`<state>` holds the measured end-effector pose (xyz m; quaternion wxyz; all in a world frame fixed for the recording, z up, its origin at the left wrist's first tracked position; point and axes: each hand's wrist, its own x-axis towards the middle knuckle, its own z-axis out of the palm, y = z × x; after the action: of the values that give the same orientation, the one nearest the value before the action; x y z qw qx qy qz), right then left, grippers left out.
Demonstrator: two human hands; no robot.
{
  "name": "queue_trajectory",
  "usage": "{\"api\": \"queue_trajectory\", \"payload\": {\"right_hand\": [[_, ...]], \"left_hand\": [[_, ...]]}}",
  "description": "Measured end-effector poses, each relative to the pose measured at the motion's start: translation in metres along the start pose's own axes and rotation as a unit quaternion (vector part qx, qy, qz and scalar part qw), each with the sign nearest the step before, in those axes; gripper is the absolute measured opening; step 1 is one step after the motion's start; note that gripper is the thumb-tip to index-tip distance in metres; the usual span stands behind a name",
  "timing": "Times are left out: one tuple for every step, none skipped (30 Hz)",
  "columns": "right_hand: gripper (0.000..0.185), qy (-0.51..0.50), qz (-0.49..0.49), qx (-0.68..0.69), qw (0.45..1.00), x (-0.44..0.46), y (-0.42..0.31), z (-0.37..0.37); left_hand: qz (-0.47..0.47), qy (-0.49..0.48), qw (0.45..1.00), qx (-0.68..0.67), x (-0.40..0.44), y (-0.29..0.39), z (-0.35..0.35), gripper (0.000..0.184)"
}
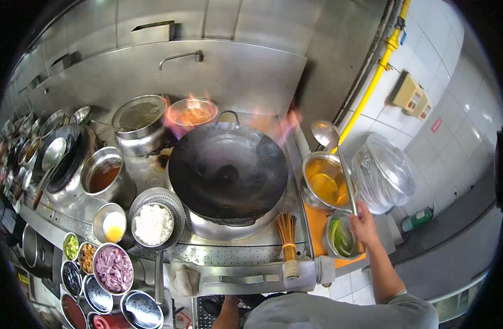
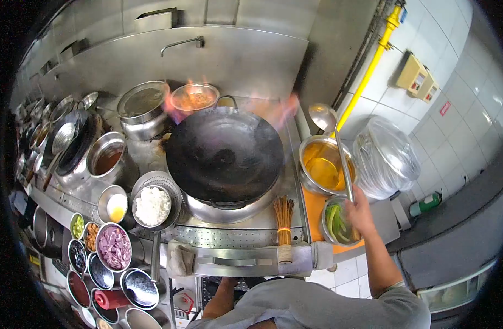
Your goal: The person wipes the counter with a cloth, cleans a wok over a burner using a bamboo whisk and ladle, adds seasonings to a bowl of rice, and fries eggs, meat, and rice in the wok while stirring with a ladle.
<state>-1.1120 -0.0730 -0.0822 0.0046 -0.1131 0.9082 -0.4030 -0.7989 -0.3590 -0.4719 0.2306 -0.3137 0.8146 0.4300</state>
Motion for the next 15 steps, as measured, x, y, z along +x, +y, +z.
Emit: {"api": "queue_trajectory", "payload": {"right_hand": [[0.057, -0.012, 0.04, 0.042, 0.998, -0.011, -0.026, -0.009], [0.057, -0.022, 0.079, 0.084, 0.993, -0.022, -0.05, -0.018], [0.056, -0.02, 0.094, 0.101, 0.99, -0.032, -0.066, -0.024], [0.056, -0.016, 0.1, 0.107, 0.989, -0.039, -0.068, -0.031], [0.055, -0.014, 0.105, 0.114, 0.988, -0.045, -0.069, -0.034], [0.055, -0.015, 0.109, 0.121, 0.987, -0.05, -0.067, -0.033], [0.053, -0.023, 0.098, 0.124, 0.987, -0.052, -0.059, -0.035], [0.053, -0.02, 0.108, 0.128, 0.986, -0.055, -0.056, -0.034], [0.053, -0.016, 0.117, 0.13, 0.984, -0.058, -0.058, -0.036], [0.053, -0.011, 0.125, 0.129, 0.984, -0.06, -0.06, -0.038], [0.053, -0.01, 0.128, 0.128, 0.983, -0.061, -0.062, -0.039], [0.052, -0.01, 0.132, 0.127, 0.983, -0.062, -0.064, -0.04], [0.052, -0.01, 0.136, 0.126, 0.983, -0.063, -0.065, -0.04], [0.053, -0.009, 0.135, 0.122, 0.983, -0.064, -0.067, -0.039], [0.053, -0.007, 0.135, 0.117, 0.984, -0.064, -0.07, -0.038]], "left_hand": [[0.004, -0.006, 1.0, -0.002, 0.0, 0.004, -0.005, 0.062], [0.01, -0.014, 1.0, -0.005, -0.003, 0.007, -0.007, 0.061], [0.017, -0.02, 1.0, -0.008, -0.004, 0.01, -0.009, 0.061], [0.025, -0.028, 0.999, -0.014, -0.004, 0.012, -0.011, 0.061], [0.031, -0.037, 0.999, -0.022, -0.005, 0.014, -0.012, 0.061], [0.039, -0.044, 0.998, -0.032, -0.005, 0.016, -0.013, 0.061], [0.046, -0.054, 0.996, -0.044, -0.006, 0.019, -0.015, 0.06], [0.054, -0.067, 0.995, -0.057, -0.006, 0.022, -0.019, 0.06], [0.063, -0.08, 0.992, -0.071, -0.006, 0.025, -0.021, 0.06], [0.071, -0.097, 0.989, -0.086, -0.006, 0.027, -0.023, 0.06], [0.08, -0.114, 0.985, -0.099, -0.005, 0.031, -0.026, 0.06], [0.088, -0.132, 0.981, -0.113, -0.006, 0.033, -0.027, 0.059], [0.096, -0.149, 0.976, -0.123, -0.008, 0.035, -0.029, 0.059], [0.102, -0.171, 0.97, -0.138, -0.009, 0.038, -0.032, 0.059], [0.11, -0.191, 0.964, -0.149, -0.011, 0.041, -0.035, 0.059]]}}
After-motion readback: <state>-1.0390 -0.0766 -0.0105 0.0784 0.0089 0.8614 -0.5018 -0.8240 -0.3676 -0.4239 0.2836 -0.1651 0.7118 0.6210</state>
